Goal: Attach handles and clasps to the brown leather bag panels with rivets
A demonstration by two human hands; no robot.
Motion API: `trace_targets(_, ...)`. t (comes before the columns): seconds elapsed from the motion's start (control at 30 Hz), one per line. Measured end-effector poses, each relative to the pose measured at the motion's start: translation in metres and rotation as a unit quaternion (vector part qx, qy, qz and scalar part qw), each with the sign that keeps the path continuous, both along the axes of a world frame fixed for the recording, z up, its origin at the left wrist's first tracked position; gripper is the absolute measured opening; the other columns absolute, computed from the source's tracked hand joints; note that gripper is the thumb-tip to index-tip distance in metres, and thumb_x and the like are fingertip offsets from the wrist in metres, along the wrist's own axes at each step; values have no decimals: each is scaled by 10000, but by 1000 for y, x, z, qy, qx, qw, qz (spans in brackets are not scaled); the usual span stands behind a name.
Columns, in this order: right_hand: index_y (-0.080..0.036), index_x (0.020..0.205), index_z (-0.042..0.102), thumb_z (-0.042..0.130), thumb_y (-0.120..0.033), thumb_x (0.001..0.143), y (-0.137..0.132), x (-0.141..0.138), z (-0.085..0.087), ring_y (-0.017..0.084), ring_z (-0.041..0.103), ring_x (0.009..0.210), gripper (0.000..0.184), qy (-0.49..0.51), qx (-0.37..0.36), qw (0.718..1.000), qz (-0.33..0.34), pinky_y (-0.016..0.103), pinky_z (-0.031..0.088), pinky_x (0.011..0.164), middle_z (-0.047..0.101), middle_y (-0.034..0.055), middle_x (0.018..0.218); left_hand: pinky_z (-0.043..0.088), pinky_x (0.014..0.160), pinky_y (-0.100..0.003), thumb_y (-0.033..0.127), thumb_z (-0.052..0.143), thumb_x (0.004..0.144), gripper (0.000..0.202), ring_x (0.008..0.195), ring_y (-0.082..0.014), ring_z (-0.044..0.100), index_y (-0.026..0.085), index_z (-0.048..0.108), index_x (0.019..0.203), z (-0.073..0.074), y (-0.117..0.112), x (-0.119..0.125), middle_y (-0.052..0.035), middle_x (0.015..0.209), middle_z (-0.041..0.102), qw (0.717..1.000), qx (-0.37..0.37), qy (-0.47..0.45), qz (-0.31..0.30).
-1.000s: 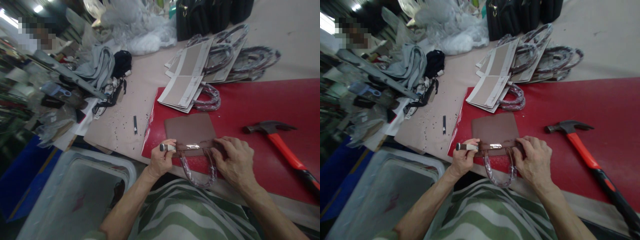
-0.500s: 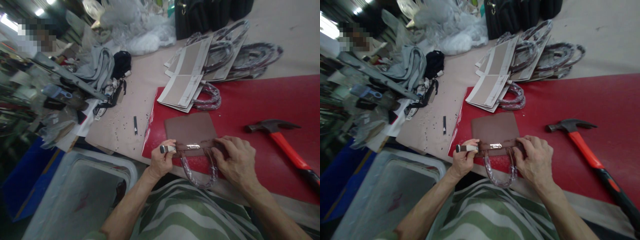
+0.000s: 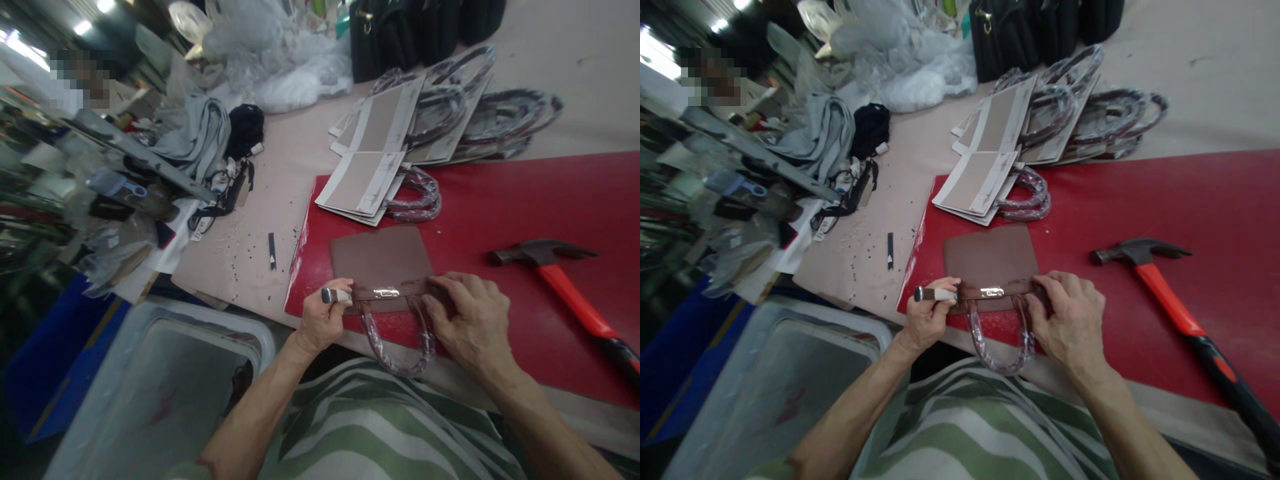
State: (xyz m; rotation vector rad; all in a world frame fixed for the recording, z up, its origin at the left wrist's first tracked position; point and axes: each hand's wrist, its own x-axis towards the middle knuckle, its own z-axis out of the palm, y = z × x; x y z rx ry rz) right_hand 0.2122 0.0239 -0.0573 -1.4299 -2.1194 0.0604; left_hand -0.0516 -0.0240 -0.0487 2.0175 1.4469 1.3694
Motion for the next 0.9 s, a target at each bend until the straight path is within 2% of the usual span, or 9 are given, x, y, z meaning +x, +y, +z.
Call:
trace_targets(0.37,-177,1061,688,562,-361,948,-2,-1,0,290,575,898,250,5,1,1000,-5,408,395,756,686,117,1053,616,946,-382,129,580,948,130,1055,-216,740,173,642,1054,-5,-3,1,-115,1102,755,999,32,1,20)
trace_targets(0.7,-180,1064,696,563,-363,929,-2,-1,-1,296,565,916,264,15,-18,1000,-13,427,407,759,687,129,1067,626,930,-397,114,562,951,152,1055,-217,739,180,633,1068,-4,-2,1,-114,1095,750,999,45,17,11)
trace_targets(0.9,-186,1062,692,567,-367,929,-2,-1,-1,288,567,910,257,13,-15,1000,-17,419,403,772,691,121,1067,617,948,-385,85,579,929,185,1076,-220,730,167,636,1085,-10,-5,0,-128,1109,741,998,59,6,0)
